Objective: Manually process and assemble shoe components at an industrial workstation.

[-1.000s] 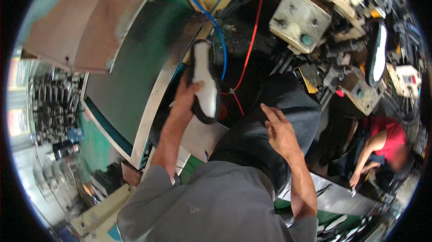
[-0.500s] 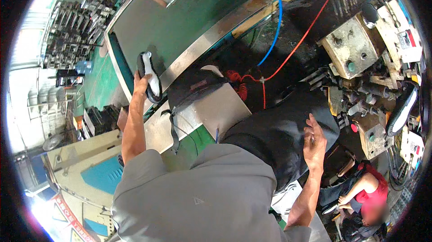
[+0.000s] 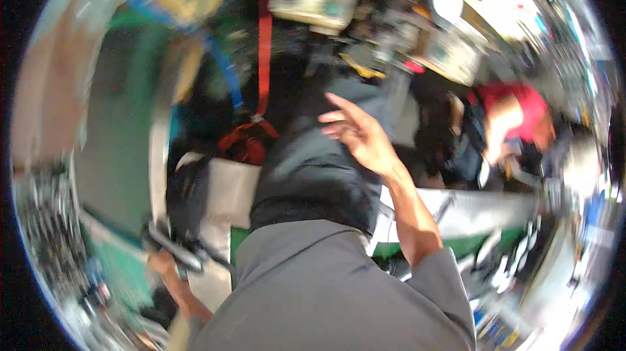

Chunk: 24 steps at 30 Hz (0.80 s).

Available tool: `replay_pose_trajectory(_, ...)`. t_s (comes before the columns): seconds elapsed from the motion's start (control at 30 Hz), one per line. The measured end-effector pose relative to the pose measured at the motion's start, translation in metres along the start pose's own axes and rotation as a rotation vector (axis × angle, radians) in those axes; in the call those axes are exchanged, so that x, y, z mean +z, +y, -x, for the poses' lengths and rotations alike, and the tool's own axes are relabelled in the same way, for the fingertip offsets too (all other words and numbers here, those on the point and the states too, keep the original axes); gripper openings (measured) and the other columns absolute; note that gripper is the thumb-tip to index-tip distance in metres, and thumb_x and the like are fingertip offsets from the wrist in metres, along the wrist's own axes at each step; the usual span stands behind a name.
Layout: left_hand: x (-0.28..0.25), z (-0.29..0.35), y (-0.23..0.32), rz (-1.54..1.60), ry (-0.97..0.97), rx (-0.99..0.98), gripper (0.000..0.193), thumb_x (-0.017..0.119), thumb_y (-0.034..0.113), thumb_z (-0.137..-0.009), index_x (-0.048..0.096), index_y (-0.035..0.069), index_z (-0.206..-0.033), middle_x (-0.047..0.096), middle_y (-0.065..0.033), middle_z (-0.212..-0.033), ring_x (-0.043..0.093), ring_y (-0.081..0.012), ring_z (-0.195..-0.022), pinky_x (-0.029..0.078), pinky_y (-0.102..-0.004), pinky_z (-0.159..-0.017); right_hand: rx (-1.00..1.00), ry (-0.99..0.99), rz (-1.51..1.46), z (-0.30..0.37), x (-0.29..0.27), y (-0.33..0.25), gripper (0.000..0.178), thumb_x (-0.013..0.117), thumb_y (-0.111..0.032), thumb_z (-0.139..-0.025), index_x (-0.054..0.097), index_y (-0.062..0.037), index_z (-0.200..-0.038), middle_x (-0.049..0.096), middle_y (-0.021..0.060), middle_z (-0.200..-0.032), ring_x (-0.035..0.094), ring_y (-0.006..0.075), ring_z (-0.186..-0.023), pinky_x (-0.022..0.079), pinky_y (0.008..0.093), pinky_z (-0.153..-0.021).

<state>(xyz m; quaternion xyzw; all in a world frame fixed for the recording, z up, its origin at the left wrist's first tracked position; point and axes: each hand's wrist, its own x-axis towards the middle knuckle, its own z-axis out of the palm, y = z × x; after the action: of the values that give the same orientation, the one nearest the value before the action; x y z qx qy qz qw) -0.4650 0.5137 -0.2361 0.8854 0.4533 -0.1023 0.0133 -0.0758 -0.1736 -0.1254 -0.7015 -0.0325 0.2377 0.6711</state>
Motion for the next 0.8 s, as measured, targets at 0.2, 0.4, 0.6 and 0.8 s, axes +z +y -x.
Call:
replay_pose_trajectory(0.2, -0.051, -0.120, 0.329, 0.586, 0.031, 0.678, 0.057, 0.062, 0.019, -0.108, 0.052, -0.002, -0.159, 0.061, -0.0276, -0.152, 0.060, -0.0433, -0.140, 0.049, -0.0494, -0.117, -0.225, 0.105, -1.221, 0.108, -0.061, 0.048, 0.092, 0.060, 0.003, -0.096, 0.025, -0.0222, -0.177, 0.056, 0.0319, -0.158, 0.065, 0.0486, -0.134, 0.053, 0.0598, -0.116)
replay_pose_trajectory(0.4, -0.112, 0.060, 0.637, 0.678, -0.576, 1.295, 0.048, 0.055, 0.007, -0.112, 0.052, -0.006, -0.158, 0.062, -0.0223, -0.155, 0.063, -0.0302, -0.140, 0.047, -0.0418, -0.121, 0.011, 1.233, -0.600, 0.304, -0.021, 0.132, 0.084, 0.068, -0.012, -0.098, 0.034, -0.0172, -0.175, 0.050, 0.0265, -0.165, 0.059, 0.0354, -0.144, 0.044, 0.0530, -0.122)
replay_pose_trajectory(0.6, -0.089, 0.186, 0.712, 0.570, -1.002, 1.645, 0.043, 0.054, -0.003, -0.110, 0.056, -0.006, -0.153, 0.063, -0.0184, -0.152, 0.064, -0.0280, -0.139, 0.049, -0.0395, -0.120, 0.922, 1.996, -0.148, 0.485, 0.202, 0.235, 0.088, 0.075, -0.044, -0.102, 0.038, -0.0003, -0.170, 0.061, 0.0241, -0.158, 0.061, 0.0306, -0.142, 0.047, 0.0410, -0.119)
replay_pose_trajectory(0.8, -0.053, 0.260, 0.693, 0.329, -1.170, 1.862, 0.039, 0.056, -0.002, -0.110, 0.061, -0.005, -0.148, 0.064, -0.0161, -0.145, 0.066, -0.0292, -0.135, 0.053, -0.0401, -0.115, 1.064, 1.794, -0.134, 0.409, 0.367, 0.293, 0.122, 0.095, -0.043, -0.083, 0.026, 0.0018, -0.172, 0.042, 0.0292, -0.170, 0.039, 0.0414, -0.160, 0.031, 0.0482, -0.133)
